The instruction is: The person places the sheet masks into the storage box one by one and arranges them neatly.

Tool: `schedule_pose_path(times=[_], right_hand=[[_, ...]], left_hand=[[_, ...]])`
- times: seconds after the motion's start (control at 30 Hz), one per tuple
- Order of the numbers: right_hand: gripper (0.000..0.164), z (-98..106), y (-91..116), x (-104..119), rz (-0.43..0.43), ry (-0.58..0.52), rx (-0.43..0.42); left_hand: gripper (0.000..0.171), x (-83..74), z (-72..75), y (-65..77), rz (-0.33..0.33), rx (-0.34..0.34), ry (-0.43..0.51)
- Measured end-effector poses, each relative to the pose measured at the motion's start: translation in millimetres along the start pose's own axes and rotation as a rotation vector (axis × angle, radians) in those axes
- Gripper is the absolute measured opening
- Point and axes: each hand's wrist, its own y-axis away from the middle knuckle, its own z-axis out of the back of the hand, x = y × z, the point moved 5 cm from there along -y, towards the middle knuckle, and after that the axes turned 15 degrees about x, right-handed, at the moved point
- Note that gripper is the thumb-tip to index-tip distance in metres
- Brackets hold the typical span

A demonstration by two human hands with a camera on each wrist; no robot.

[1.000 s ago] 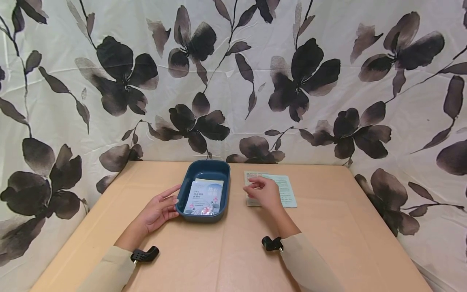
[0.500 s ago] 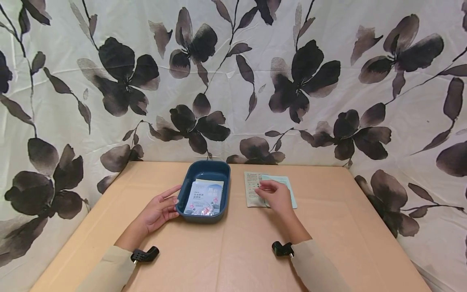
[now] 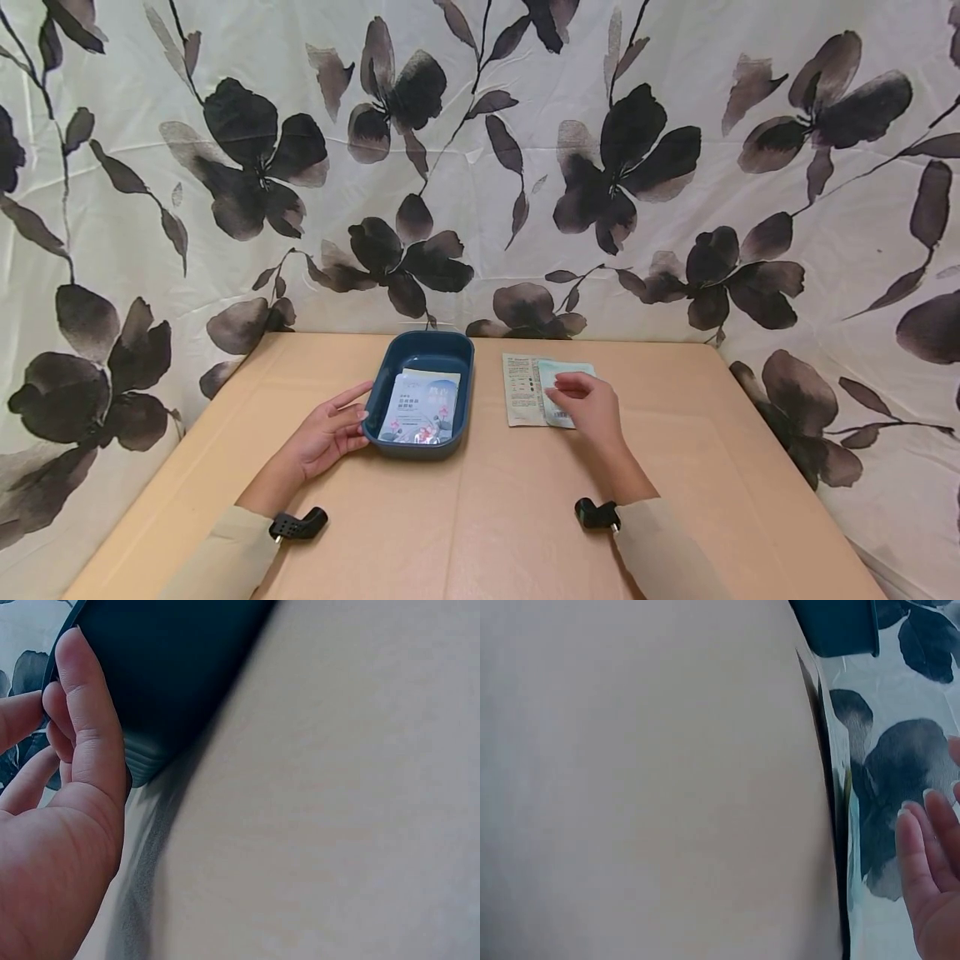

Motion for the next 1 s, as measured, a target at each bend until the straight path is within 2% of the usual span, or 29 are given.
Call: schedule_pose_path(times=[0.37, 0.7, 1.0], right_hand=[[0.045, 21.6, 0.5, -11.7, -0.023, 0.071, -0.063], [0.049, 42.5, -6.7, -19.5, -0.038, 0.066, -0.105], [0.054, 49.8, -15.9, -25.5, -0.096, 0.052, -0.075]], left_hand=[[0.065, -0.5, -0.2, -0.5, -0.006, 0.002, -0.002], [0.065, -1.5, -1.4, 0.6, 0.001, -0.002, -0.003], [0.065, -1.7, -1.6, 0.9, 0.004, 0.001, -0.003]])
